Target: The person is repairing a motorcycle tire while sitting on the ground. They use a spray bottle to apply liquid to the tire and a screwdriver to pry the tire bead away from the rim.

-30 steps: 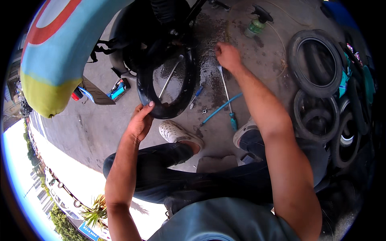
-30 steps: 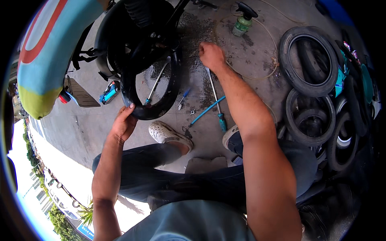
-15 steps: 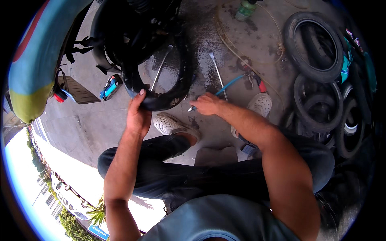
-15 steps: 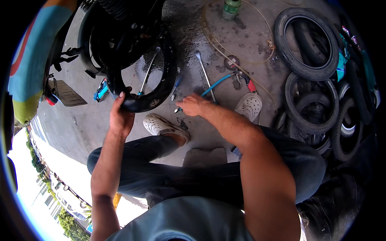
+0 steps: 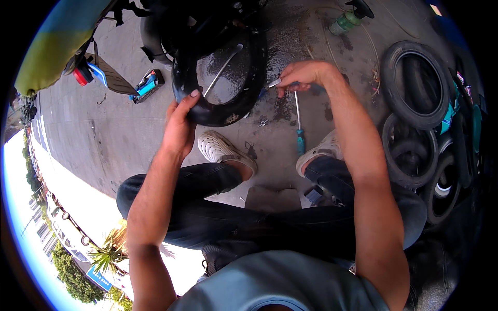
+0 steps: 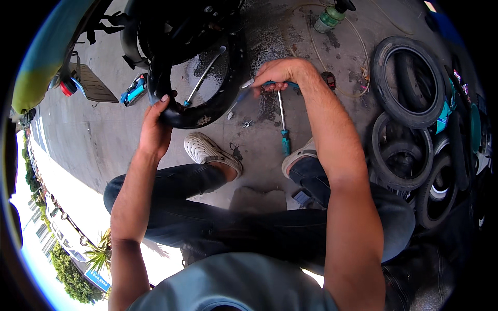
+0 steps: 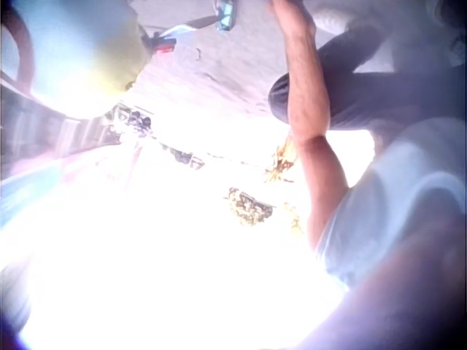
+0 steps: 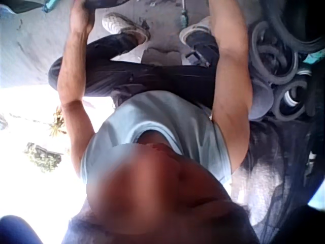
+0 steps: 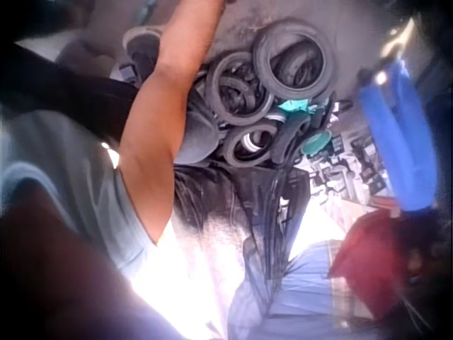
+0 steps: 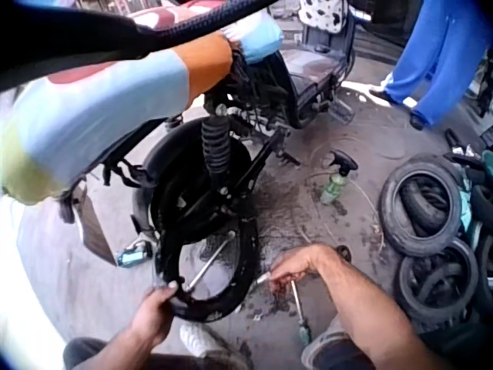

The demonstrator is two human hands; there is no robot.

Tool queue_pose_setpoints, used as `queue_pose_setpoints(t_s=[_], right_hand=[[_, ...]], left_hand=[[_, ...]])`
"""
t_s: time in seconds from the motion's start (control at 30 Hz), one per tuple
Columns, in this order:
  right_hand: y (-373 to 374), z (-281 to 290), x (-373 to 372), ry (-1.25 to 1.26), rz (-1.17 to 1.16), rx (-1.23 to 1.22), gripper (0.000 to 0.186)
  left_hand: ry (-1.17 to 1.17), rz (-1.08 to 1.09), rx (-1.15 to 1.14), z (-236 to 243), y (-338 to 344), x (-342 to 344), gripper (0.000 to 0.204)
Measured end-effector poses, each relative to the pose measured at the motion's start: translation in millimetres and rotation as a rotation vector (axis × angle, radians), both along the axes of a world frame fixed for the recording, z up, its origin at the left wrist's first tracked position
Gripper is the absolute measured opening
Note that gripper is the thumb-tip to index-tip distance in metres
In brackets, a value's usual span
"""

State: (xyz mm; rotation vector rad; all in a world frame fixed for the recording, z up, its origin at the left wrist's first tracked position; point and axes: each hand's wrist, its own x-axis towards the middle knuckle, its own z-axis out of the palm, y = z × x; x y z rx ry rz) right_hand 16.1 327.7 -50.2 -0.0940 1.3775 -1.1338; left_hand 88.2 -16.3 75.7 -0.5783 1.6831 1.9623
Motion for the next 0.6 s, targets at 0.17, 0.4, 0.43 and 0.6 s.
queue_pose_setpoints(t_s=[0.17, 0.4, 0.43, 0.6], right_hand=[[5.2, 12.5, -6.2, 0.086, -0.441, -0.094, 0.036], [-9.9, 2.1, -24.2, 0.132, -0.747, 0.056, 0.05], [-9.4, -2.0, -27.7, 0.122, -0.734, 0.103, 0.047], [-14.8, -14.7, -42.9, 0.256, -0.856, 0.09, 0.035]], left_hand=[[-0.028, 0.033, -0.047, -5.7, -4.3, 3.9, 0.045], [-0.03, 0.021, -0.062, -9.8, 14.2, 6.4, 0.043], [-0.029, 0.013, -0.066, -11.0, 16.0, 7.6, 0.043], [-0.059, 0.004, -0.094, -12.3, 10.3, 9.5, 0.053]])
